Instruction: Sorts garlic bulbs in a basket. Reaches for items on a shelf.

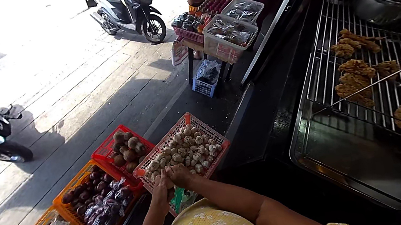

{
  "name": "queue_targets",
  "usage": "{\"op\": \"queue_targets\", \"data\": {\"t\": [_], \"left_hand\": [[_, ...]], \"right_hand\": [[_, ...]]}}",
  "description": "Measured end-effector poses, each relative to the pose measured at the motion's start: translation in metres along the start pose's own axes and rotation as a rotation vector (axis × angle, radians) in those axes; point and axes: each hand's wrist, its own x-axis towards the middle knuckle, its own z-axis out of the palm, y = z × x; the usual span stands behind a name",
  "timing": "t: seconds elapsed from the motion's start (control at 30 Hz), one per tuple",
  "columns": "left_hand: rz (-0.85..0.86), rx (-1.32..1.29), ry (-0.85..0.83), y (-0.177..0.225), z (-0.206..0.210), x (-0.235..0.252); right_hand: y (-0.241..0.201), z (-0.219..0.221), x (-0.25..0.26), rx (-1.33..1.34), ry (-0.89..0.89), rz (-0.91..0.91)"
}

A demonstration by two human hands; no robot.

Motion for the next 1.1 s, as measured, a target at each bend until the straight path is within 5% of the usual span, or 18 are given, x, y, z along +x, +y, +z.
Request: {"op": "queue_targets", "data": {"t": [0.33,0.6,0.97,1.1], "left_hand": [[0.128,0.014,-0.064,0.001,-0.002,0.005],[0.454,0.671,-0.002,-0.005,-0.014,0.016],[0.468,0.423,-0.008,-0.001,-0.024,0.016],[0.471,0.401,-0.008,-0.003,-0.029,0.018]], "right_hand": [[0.012,0.004,0.004,0.398,0.093,0.030],[0.011,-0.001,0.004,0.560,-0.124,0.287],[0.016,-0.008,0.002,1.121,-0.335,0.434],[0.015,-0.005,0.001,1.088,-0.315,0.443]]}}
